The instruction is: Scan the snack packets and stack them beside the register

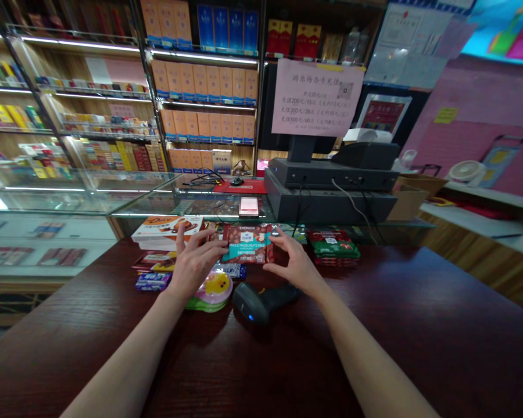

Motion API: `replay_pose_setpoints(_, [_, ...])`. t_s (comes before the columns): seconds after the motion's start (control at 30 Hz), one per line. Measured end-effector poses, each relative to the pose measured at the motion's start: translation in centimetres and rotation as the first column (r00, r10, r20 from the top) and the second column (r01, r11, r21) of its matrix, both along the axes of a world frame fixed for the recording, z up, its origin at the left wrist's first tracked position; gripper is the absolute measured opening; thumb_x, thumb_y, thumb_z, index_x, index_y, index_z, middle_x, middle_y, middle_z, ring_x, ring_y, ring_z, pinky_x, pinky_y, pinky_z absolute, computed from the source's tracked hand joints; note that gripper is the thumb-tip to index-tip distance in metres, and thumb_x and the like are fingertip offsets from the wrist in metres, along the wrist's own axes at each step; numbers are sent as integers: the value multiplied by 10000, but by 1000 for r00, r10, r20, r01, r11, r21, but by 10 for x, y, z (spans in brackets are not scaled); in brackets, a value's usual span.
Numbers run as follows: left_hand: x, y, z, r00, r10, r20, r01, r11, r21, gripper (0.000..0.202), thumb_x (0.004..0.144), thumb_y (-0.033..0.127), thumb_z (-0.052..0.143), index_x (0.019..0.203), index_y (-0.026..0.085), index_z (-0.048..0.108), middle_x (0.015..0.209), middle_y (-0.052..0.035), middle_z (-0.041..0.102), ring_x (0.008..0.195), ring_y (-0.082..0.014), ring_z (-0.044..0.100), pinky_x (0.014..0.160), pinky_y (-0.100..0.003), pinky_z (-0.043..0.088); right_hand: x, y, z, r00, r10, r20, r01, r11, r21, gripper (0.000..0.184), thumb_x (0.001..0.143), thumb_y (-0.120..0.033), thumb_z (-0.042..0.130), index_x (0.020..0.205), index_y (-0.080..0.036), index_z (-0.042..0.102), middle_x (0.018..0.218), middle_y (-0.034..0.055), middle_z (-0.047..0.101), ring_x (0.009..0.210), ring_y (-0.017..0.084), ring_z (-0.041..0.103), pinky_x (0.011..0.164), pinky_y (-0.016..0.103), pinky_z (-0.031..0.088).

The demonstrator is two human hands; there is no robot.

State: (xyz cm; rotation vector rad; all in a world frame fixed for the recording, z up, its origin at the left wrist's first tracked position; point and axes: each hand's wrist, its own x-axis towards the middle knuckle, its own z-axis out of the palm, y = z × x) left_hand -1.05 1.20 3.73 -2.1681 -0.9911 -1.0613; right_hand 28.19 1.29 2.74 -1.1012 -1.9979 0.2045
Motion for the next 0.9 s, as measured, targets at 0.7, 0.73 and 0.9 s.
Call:
replay_pose_setpoints(0.7, [18, 2, 7, 984, -30, -176, 26, 999, -23, 248, 909, 209, 652, 1073, 382, 723, 1355, 36, 661, 1367, -296, 477, 1218, -733, 79, 31, -11, 8, 982, -65, 177, 54, 996, 64, 581, 817, -451, 761, 1318, -234, 561, 1469, 166, 549, 1502, 325, 320, 1205, 636, 186])
replay_pose_setpoints(0.73, [20, 2, 10, 981, -36, -191, 31, 999, -27, 249, 911, 208, 647, 1077, 378, 722, 1371, 37, 650, 1375, -302, 470, 1215, -739, 70, 33, -11, 8, 981, -72, 179, 61, 996, 66, 583, 815, -452, 764, 1315, -229, 562, 1463, 166, 555, 1500, 324, 324, 1209, 632, 183])
replay_pose_setpoints(0.9, [37, 4, 22, 959, -92, -269, 74, 994, -76, 267, 912, 177, 622, 1091, 352, 714, 1430, 16, 607, 1460, -316, 380, 1206, -750, 59, 51, -16, 11, 977, -111, 181, 98, 992, 77, 556, 821, -431, 755, 1305, -237, 566, 1472, 161, 550, 1499, 316, 330, 1210, 637, 181])
